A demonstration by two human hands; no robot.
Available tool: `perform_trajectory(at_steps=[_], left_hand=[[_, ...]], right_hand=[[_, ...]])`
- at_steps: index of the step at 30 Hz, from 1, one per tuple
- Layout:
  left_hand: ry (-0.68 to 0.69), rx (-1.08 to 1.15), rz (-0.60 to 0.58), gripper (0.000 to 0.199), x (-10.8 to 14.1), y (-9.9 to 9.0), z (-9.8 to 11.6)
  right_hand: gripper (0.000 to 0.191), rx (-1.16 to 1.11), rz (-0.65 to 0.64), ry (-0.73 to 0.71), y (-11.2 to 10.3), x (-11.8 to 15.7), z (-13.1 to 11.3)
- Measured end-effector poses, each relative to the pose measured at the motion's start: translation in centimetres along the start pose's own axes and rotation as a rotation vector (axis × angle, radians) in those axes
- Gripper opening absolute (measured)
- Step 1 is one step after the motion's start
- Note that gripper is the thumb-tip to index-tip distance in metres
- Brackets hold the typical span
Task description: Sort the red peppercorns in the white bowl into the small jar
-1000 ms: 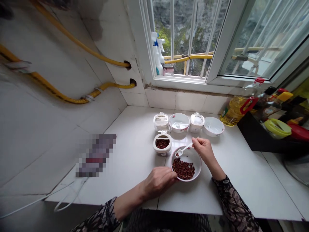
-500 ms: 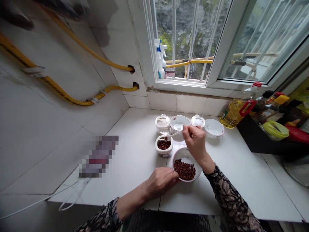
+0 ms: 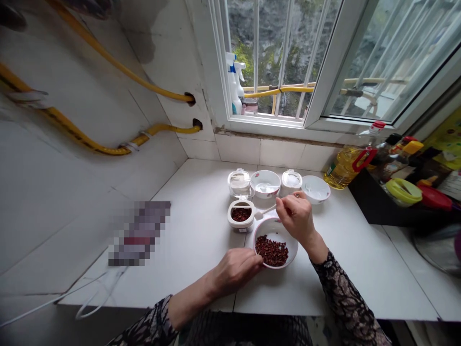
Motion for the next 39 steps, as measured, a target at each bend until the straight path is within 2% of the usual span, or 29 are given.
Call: perform_trajectory(at_steps=[4,9,14,21,28,39], left_hand=[[-0.007,0.006,-0.011,0.027,0.0,0.0,0.0],[-0.010,0.010,-0.024,0.024,0.1,0.1,0.0],[-0.012,0.019,-0.039,0.021,0.3,0.3,-0.1],[-0.014,0.030,-0.043,0.020,0.3,0.2,-0.1],[-0.008,0.044,-0.029,0.016,0.3,0.1,-0.1],[0.002,0.027,-0.014,0.018,0.2,0.1,0.0]], right_hand=[[0.042,-0.001,-0.156,-0.011,0.9,1.6,2.0],[0.041,0.063,-0.299,-0.056,2.2,3.1,2.4],[0.045,-0.048,-0.419,0.044,3.7,4.1,2.7],[0.049,-0.194,-0.354,0.289,3.5,4.6,5.2],[0.050,-0.441,-0.318,0.604,4.0,5.9,7.9],[0.051,-0.542,-0.263,0.744,4.5,6.7,9.0]])
Point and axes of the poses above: each hand's wrist, its own x-axis away from the middle knuckle, its own y-axis out of the palm, z = x × y, the point moved 10 cm from there along -x, towards the middle knuckle, and after that the axes turned 3 degrees about -x, right-handed, at the moved point
